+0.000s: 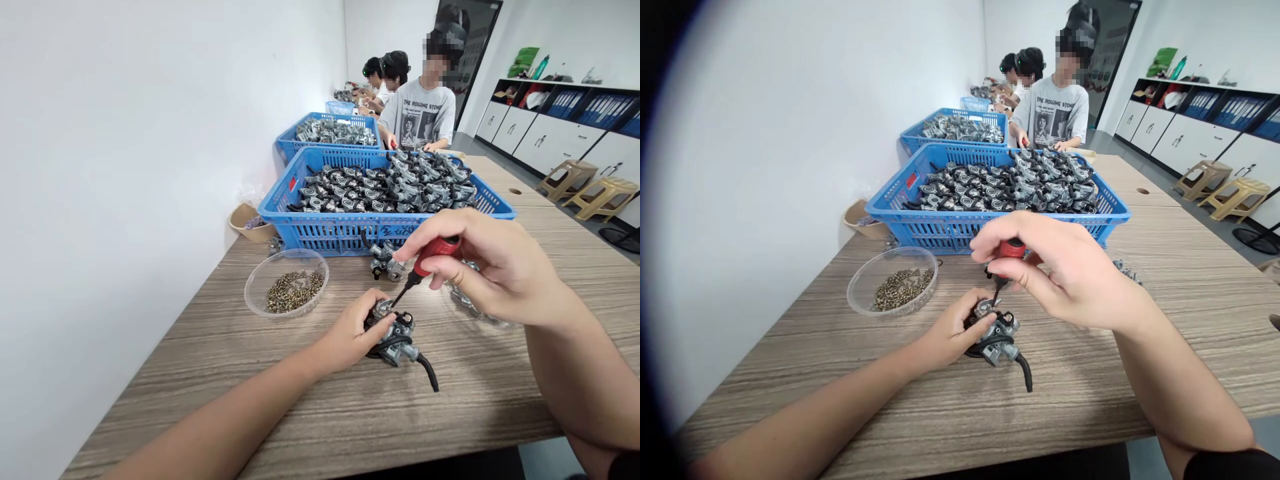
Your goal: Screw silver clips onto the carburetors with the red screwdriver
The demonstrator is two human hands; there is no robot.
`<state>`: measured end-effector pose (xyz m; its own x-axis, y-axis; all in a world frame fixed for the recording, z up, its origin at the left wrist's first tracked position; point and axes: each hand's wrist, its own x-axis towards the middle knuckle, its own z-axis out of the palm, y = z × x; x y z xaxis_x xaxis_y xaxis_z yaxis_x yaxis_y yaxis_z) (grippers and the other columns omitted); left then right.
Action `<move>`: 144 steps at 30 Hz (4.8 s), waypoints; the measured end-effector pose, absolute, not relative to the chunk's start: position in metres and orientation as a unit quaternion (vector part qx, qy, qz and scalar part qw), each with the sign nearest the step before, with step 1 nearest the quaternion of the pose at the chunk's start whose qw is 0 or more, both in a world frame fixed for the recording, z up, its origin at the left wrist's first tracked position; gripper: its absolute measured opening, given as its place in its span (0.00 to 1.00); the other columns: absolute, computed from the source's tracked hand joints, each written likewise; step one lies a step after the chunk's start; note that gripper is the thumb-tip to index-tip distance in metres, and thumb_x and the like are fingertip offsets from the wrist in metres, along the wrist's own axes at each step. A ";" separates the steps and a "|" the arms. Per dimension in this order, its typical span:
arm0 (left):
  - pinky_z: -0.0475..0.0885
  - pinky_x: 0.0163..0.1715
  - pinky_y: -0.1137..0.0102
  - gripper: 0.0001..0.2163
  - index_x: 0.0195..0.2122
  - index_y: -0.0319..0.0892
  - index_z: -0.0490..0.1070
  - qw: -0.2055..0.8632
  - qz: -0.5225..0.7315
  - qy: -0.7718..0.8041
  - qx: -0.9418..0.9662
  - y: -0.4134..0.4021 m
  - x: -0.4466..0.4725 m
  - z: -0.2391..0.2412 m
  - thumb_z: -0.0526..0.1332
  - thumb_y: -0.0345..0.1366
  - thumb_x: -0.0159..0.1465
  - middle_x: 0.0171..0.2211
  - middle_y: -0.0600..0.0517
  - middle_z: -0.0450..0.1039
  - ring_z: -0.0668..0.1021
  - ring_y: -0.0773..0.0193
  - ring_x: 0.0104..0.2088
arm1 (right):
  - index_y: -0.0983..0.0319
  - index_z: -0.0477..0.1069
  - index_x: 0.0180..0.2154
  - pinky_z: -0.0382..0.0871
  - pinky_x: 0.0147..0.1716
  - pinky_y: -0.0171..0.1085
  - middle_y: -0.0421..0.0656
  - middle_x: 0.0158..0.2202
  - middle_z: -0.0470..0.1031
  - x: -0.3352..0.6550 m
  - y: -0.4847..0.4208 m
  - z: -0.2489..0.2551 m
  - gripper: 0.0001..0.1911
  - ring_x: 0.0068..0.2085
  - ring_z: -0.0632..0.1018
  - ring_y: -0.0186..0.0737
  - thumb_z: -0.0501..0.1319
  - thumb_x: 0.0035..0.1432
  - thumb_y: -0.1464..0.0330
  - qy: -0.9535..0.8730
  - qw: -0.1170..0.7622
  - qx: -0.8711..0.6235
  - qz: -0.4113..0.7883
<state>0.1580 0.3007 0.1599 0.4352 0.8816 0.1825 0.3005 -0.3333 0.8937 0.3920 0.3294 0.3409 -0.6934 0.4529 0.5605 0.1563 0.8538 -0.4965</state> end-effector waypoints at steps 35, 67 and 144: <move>0.75 0.53 0.57 0.11 0.53 0.44 0.63 0.412 0.278 0.350 0.794 0.296 0.153 0.172 0.51 0.45 0.80 0.48 0.46 0.73 0.77 0.52 0.47 | 0.64 0.64 0.65 0.81 0.50 0.47 0.53 0.56 0.71 0.385 0.340 0.322 0.17 0.53 0.77 0.46 0.54 0.78 0.71 -0.908 0.346 -0.169 0.163; 0.76 0.47 0.61 0.07 0.52 0.44 0.63 0.382 0.306 0.294 0.821 0.304 0.146 0.163 0.55 0.40 0.79 0.46 0.46 0.75 0.78 0.56 0.43 | 0.57 0.66 0.54 0.82 0.53 0.39 0.39 0.53 0.73 0.362 0.337 0.310 0.07 0.46 0.79 0.34 0.62 0.79 0.67 -0.875 0.420 -0.166 0.176; 0.80 0.53 0.55 0.13 0.55 0.44 0.63 0.559 0.301 0.309 0.708 0.306 0.143 0.163 0.59 0.47 0.79 0.52 0.40 0.80 0.84 0.53 0.51 | 0.59 0.68 0.55 0.78 0.46 0.37 0.44 0.47 0.81 0.395 0.356 0.328 0.07 0.45 0.83 0.37 0.60 0.80 0.68 -0.874 0.301 -0.184 0.334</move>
